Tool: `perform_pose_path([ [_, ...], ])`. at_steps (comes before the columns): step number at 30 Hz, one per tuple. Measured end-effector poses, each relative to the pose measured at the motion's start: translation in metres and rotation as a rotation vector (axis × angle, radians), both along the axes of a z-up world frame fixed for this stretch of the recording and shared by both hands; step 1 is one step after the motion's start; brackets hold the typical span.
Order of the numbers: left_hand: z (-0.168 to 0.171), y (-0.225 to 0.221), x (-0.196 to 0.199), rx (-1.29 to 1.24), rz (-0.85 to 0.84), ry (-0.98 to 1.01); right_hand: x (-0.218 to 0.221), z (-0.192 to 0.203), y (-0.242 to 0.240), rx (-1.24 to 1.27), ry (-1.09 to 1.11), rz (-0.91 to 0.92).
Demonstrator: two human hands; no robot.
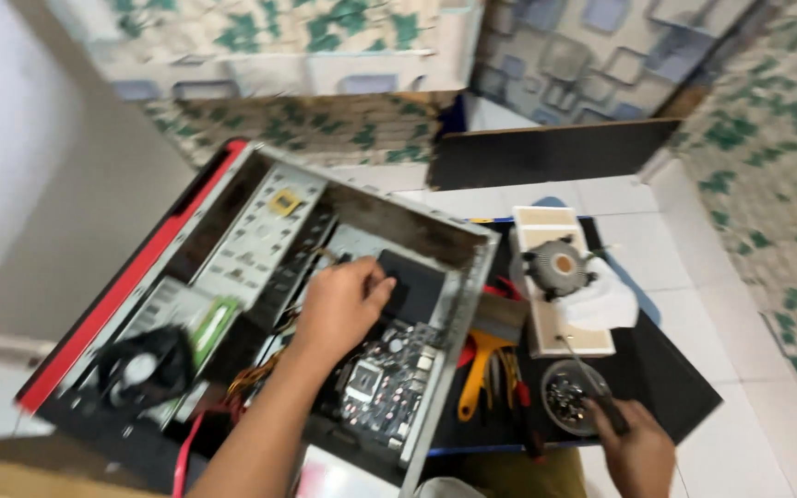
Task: Disassembling a desktop computer by removing screws and components from the motherboard area using a screwdriver.
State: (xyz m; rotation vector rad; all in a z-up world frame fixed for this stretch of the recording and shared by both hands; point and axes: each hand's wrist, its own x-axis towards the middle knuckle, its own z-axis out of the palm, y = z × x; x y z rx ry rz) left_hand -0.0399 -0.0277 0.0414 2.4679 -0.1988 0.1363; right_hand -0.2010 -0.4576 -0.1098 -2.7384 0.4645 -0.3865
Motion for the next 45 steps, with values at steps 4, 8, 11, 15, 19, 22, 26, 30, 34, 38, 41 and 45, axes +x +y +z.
perform_pose_path([
  [4,-0.008,0.001,0.002,0.061,0.005,0.079,0.003,-0.011,-0.011,-0.034,0.124,-0.106],
  [8,-0.009,0.008,0.009,0.24,0.052,0.447,0.012,0.0,-0.005,-0.012,0.398,-0.257],
  [11,-0.017,0.016,0.016,0.325,0.061,0.569,0.015,0.007,-0.003,-0.076,0.439,-0.248],
  [15,-0.008,0.018,0.02,0.409,0.046,0.715,0.01,0.006,-0.001,-0.14,0.355,-0.179],
  [19,-0.021,0.023,0.021,0.466,0.013,0.772,0.009,-0.006,-0.01,-0.178,0.271,-0.143],
  [22,-0.014,0.021,0.017,0.524,-0.071,0.864,0.013,-0.001,-0.011,-0.126,0.481,-0.169],
  [26,-0.013,0.02,0.014,0.562,-0.116,0.91,0.012,-0.001,-0.008,-0.132,0.395,-0.153],
  [30,-0.005,0.017,0.014,0.567,-0.122,0.953,0.013,-0.006,-0.014,-0.125,0.409,-0.145],
  [34,-0.027,0.018,0.019,0.619,-0.153,0.902,0.013,0.013,0.003,-0.054,0.342,-0.175],
  [38,-0.018,0.011,0.012,0.575,-0.25,0.919,0.019,0.058,0.02,0.183,0.399,-0.204],
  [41,-0.002,0.006,0.001,0.522,-0.36,0.963,0.013,0.036,-0.002,0.239,0.285,-0.111],
  [45,0.013,0.004,-0.009,0.6,-0.576,1.042,0.004,0.06,0.021,0.397,-0.035,-0.039],
])
